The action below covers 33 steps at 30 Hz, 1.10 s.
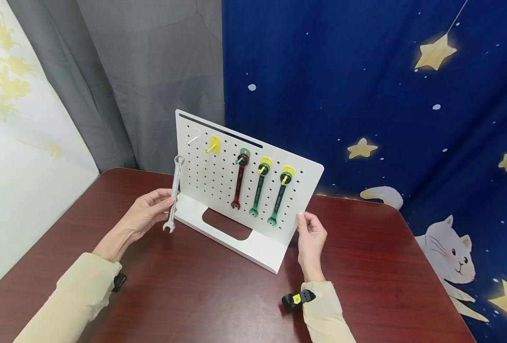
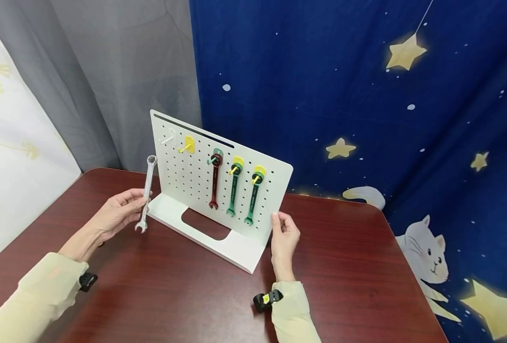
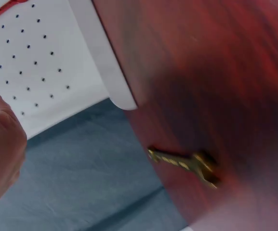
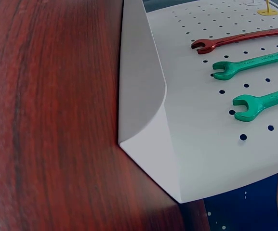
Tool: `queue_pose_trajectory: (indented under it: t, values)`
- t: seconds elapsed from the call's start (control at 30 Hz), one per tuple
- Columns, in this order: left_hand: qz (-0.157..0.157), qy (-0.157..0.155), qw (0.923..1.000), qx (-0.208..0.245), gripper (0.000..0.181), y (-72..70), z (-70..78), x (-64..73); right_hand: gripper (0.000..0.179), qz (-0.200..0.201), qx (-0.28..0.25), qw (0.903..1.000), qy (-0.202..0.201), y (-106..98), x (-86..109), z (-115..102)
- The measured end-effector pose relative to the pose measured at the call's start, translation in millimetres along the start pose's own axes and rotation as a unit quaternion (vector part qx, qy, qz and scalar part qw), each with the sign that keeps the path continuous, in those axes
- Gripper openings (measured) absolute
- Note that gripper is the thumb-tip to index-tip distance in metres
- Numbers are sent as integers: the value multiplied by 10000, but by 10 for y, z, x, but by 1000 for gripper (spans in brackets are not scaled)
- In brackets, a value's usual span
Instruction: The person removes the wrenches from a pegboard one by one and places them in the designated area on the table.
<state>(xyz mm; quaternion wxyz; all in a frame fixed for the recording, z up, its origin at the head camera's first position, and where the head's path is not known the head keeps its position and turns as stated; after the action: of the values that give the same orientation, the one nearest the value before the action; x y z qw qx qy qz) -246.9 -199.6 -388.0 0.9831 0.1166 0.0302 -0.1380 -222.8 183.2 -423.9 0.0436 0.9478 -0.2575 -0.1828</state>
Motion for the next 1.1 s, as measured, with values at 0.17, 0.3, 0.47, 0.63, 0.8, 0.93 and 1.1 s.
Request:
queue_pose_trajectory:
  t: [0.17,0.3,0.47,0.63,0.8,0.93,1.1]
  values:
    - [369,-311,9986,-217,19,-222,-33,95,24,-5,-11,10000,46,-3,-10,5]
    - [691,-597,9956,-187,20,-451,-65,182,21,-26,-4,10000,66,-5,-20,7]
    - [981,-884,9909,-264,25,-747,-102,283,21,-42,42,9999,107,-2,-23,2]
    - [1197,-1080,9860,-432,28,-975,-124,335,23,7,75,9998,183,-6,-18,11]
    - [1433,-1264,9753,-1111,27,-1169,-149,379,25,68,99,9999,111,-2,-12,-4]
    - [1558,-1366,9603,-1868,28,-1280,-189,392,25,48,87,9999,43,6,-11,-1]
    - [1647,-1431,9465,-2378,28,-1351,-227,376,25,49,53,10000,43,3,-8,12]
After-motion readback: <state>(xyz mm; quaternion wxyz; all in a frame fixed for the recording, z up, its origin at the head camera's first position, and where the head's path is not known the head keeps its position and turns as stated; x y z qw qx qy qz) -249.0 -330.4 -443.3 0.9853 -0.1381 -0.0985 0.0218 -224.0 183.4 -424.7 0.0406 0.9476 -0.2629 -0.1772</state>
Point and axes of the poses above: each hand's wrist, its own x-axis away from the middle knuckle, its own y-axis out of the palm, z = x × y, the point moved 2 cm from there along -x, towards the middle knuckle, and after that the axes turned 1 degree about z, right-handed, at the moved point
